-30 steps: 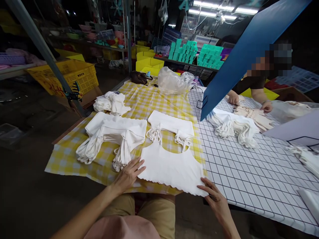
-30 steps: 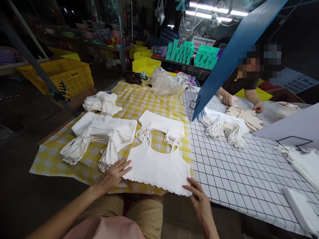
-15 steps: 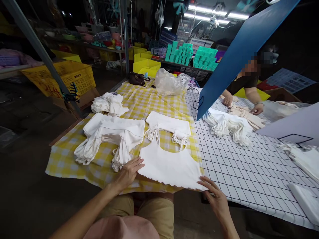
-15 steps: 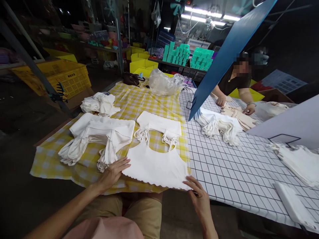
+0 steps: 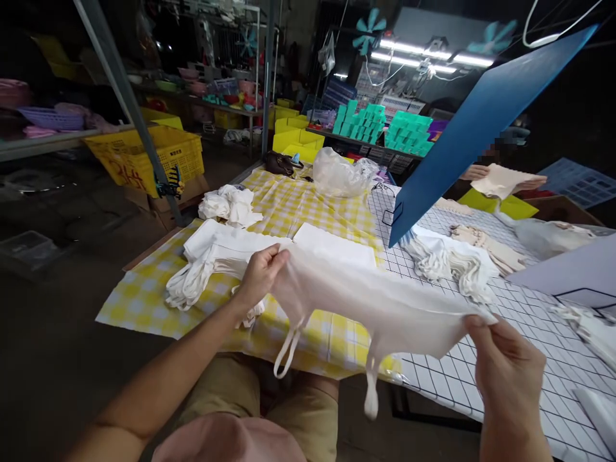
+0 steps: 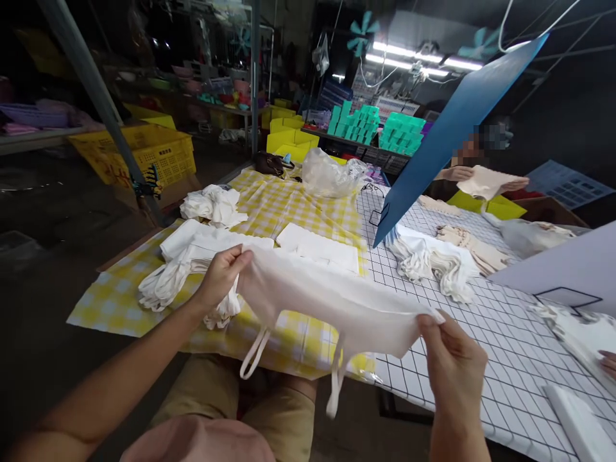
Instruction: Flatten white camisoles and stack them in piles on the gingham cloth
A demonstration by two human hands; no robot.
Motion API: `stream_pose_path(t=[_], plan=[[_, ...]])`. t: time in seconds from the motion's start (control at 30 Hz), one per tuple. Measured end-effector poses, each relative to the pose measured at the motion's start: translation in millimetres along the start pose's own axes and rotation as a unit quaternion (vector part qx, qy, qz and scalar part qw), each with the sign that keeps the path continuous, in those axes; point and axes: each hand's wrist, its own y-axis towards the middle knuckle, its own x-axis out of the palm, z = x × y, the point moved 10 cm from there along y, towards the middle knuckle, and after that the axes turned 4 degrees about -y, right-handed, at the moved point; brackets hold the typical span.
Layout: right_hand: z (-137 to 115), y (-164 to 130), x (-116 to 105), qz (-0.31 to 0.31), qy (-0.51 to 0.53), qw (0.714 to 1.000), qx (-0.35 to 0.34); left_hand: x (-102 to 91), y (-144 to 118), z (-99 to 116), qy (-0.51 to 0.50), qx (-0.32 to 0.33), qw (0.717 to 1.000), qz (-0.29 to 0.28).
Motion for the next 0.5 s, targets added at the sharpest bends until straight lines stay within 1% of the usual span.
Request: stream_pose_path(t=[0.1, 0.23, 0.37, 0.5], plan=[[-19, 17, 10, 0.010, 0.033, 0.999, -0.002, -3.3, 16, 11, -0.052, 0.008, 0.999, 0.003], [-44, 43, 29, 0.010, 0.067, 0.997, -0.020, -10.8, 42, 28, -0.081, 0.033, 0.996, -0.003], [-59, 66, 53, 0.002, 0.110, 0.994, -0.017, -24.4, 68, 39, -0.098, 0.043, 0.994, 0.002], [-66, 76, 82, -0.023, 0.135, 0.991, 0.015, -44.5, 84, 42, -0.095, 0.062, 0.993, 0.021]])
